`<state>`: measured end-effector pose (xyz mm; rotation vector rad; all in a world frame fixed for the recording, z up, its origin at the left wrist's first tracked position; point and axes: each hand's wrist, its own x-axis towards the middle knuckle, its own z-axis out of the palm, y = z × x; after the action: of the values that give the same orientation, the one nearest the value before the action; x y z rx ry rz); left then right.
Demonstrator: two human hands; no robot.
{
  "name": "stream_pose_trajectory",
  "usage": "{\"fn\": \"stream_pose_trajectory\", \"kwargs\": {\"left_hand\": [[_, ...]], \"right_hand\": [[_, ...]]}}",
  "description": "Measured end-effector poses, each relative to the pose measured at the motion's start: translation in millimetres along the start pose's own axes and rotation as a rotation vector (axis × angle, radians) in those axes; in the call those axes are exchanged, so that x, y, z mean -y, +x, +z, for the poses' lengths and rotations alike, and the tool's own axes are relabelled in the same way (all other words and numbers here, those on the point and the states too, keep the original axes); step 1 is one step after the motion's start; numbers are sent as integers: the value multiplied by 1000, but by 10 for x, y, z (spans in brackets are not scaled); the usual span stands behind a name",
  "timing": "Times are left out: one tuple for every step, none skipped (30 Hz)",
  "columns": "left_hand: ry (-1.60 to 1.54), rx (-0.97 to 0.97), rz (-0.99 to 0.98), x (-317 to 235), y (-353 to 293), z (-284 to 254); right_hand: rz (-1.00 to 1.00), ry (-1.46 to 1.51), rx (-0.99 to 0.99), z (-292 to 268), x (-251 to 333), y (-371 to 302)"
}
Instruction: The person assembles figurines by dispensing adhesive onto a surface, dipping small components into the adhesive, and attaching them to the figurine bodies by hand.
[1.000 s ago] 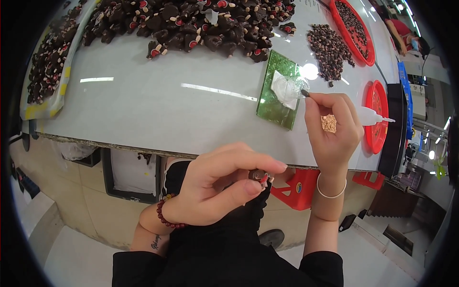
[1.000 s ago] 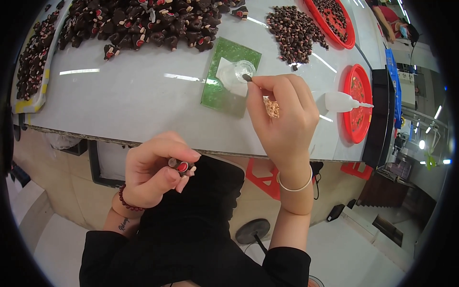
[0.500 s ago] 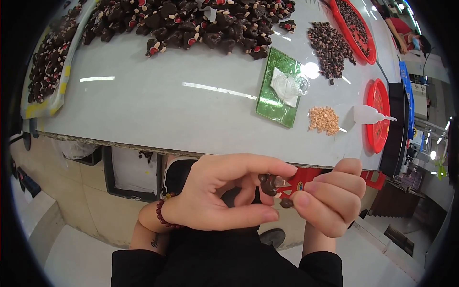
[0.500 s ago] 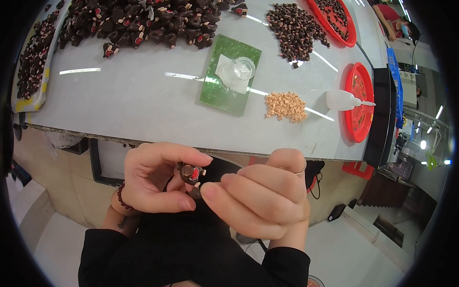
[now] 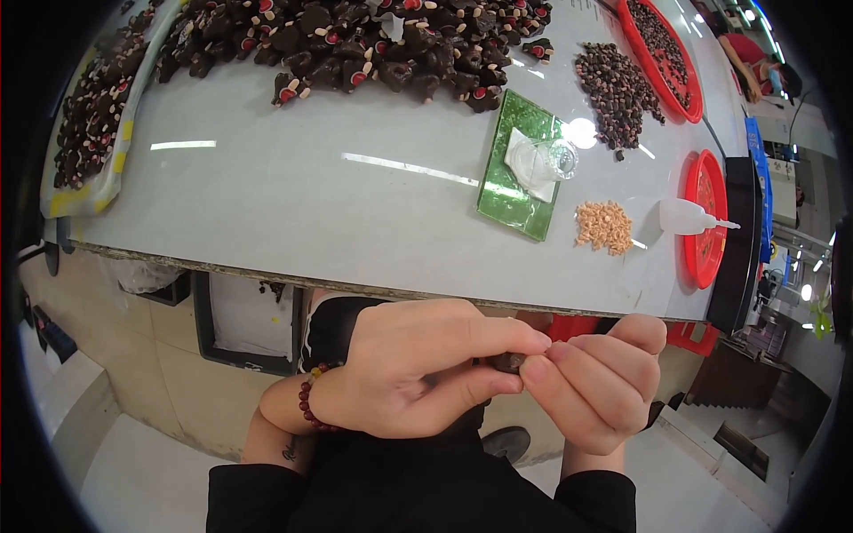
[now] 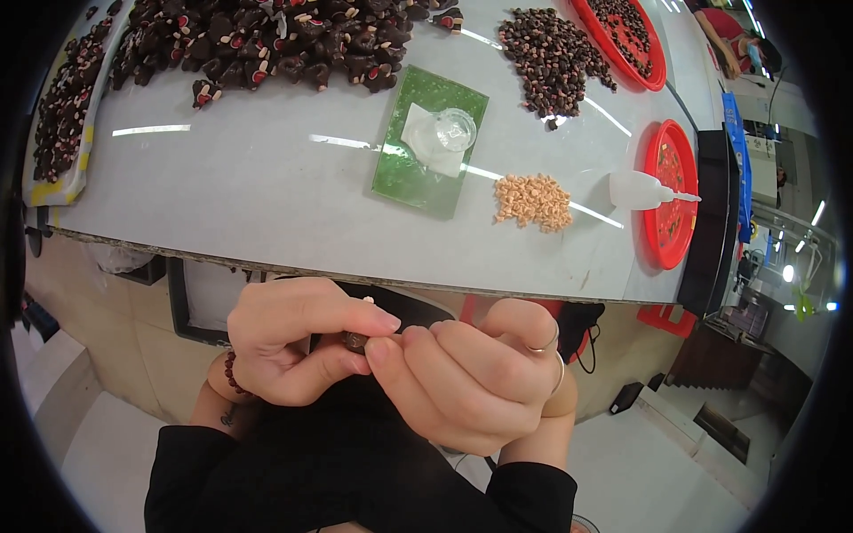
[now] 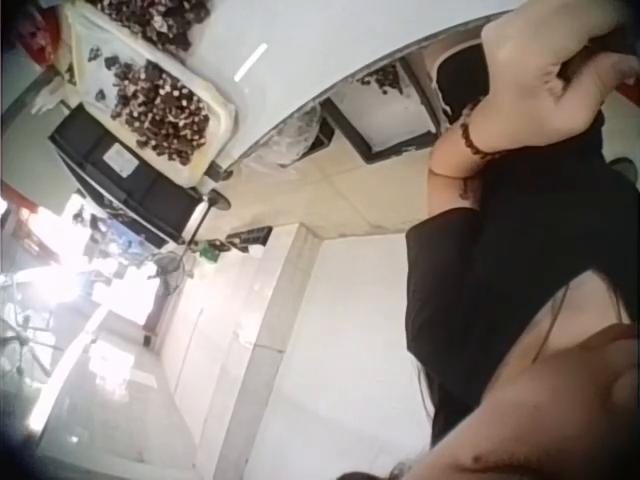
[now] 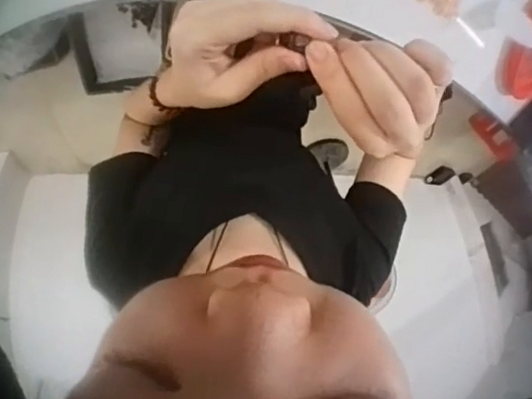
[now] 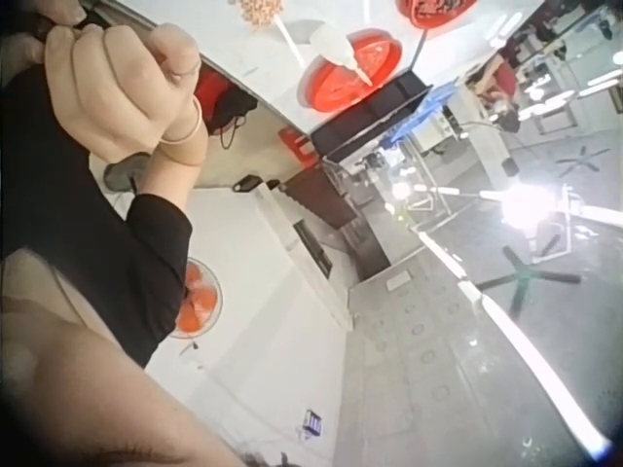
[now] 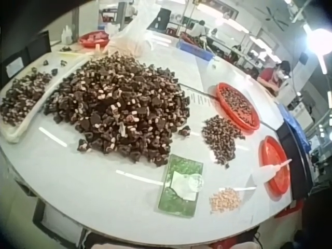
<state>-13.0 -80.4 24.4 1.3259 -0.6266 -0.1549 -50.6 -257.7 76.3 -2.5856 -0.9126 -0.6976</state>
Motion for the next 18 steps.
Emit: {"fn": "stream_pose_trajectory", "kwargs": {"left_hand": [[0, -1, -1, 18, -4, 13], [1, -16, 33, 33, -8, 23], [1, -31, 66, 40, -10, 28], [0, -31, 66, 41, -9, 24], [9, -31, 69, 40, -5, 18], [19, -31, 72, 42, -3, 15], [18, -30, 72, 43, 0, 7], [23, -23, 73, 44, 6, -7], [31, -17, 74, 39, 5, -10], [36, -18, 73, 32, 6, -14], [42, -18, 65, 21, 9, -20], [57, -18, 58, 4, 3, -42], [80, -19, 56, -5, 3, -48], [64, 14, 41, -4, 9, -33], [62, 46, 25, 16, 11, -68], [46, 98, -19, -8, 12, -131], [70, 139, 11, -6, 14, -205], [133, 141, 54, -19, 63, -288]], "right_hand": [[13, 27, -22, 19, -3, -10], [25, 54, -45, 31, -4, -14], [26, 54, -44, 31, -1, -13], [37, 62, -39, 29, 5, -10], [48, 69, -34, 30, 9, -6], [49, 68, -33, 34, 10, -7], [54, 77, -34, 42, 11, -7], [59, 88, -36, 52, 12, -4], [58, 90, -38, 55, 10, -9], [72, 127, -40, 59, 9, -12], [86, 166, -45, 64, 7, -12], [81, 177, -58, 80, 6, -16], [71, 176, -53, 83, -5, -26], [60, 179, -52, 77, -18, -32], [50, 206, -84, 107, -23, -49], [65, 224, -51, 116, -15, -63], [77, 244, -19, 129, -10, -73], [105, 207, -2, 61, -21, -87]]}}
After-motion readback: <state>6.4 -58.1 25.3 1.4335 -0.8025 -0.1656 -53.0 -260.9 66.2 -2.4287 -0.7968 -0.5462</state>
